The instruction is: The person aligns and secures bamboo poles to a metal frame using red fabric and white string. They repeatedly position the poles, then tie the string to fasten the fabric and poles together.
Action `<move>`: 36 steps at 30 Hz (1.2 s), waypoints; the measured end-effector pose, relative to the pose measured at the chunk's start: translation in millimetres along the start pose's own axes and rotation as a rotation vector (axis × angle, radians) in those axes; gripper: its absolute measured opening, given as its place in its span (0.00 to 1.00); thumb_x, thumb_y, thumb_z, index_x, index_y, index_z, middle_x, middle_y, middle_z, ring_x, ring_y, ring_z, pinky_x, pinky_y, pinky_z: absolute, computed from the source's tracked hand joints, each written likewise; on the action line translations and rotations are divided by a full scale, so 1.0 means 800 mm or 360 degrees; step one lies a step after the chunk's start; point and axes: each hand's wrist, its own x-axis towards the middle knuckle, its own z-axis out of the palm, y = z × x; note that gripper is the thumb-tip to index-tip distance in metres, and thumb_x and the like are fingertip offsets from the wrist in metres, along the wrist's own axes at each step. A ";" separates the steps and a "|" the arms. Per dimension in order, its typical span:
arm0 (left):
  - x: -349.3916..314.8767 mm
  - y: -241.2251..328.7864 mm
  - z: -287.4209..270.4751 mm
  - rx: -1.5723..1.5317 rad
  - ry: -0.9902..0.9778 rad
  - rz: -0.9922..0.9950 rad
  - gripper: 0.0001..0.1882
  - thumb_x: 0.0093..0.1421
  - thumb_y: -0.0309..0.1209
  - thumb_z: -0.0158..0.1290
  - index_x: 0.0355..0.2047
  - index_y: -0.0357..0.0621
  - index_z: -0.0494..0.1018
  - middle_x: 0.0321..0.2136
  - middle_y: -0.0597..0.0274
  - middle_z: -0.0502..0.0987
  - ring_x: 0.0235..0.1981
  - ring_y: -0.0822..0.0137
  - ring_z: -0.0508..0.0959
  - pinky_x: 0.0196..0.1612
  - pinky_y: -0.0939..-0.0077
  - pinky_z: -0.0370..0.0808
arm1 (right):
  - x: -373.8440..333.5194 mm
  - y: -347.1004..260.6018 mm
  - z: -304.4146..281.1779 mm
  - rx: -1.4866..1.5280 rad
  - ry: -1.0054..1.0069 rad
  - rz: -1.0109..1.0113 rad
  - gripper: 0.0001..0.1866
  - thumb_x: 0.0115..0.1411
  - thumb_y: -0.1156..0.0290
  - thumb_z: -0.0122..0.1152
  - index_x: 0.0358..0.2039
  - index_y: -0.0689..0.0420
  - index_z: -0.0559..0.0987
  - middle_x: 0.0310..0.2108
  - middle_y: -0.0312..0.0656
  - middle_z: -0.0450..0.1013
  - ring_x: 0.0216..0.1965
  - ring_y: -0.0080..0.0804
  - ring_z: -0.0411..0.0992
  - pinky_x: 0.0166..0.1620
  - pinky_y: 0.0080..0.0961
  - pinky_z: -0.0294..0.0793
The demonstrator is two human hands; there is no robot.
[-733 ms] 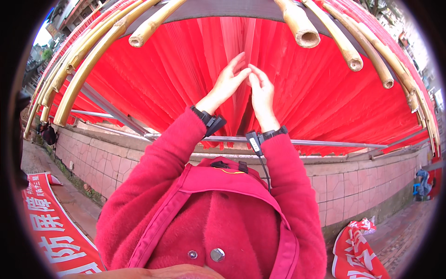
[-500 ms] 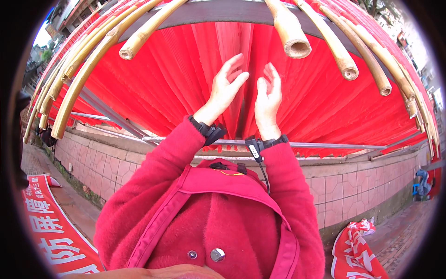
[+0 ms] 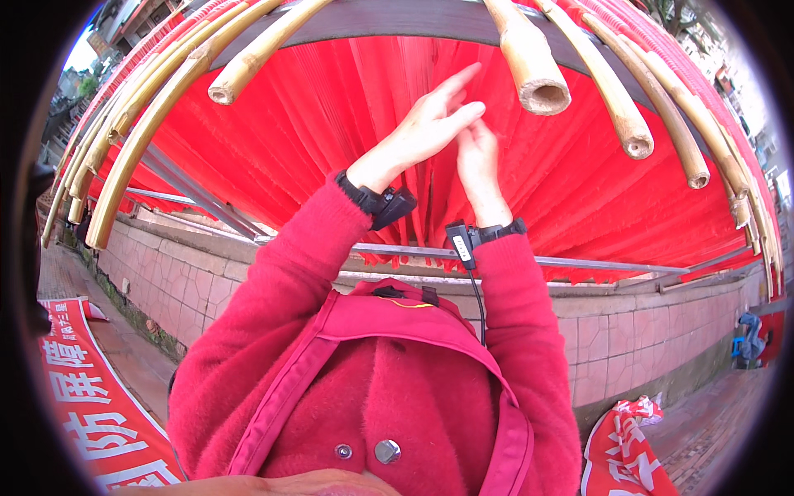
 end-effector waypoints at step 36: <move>0.031 -0.059 -0.030 0.0149 0.0358 0.0167 0.26 0.66 0.30 0.53 0.63 0.38 0.65 0.60 0.50 0.71 0.64 0.62 0.68 0.65 0.69 0.63 | 0.028 -0.025 -0.030 -0.0541 0.0426 -0.0208 0.32 0.69 0.67 0.52 0.71 0.56 0.57 0.70 0.54 0.55 0.71 0.42 0.54 0.70 0.35 0.54</move>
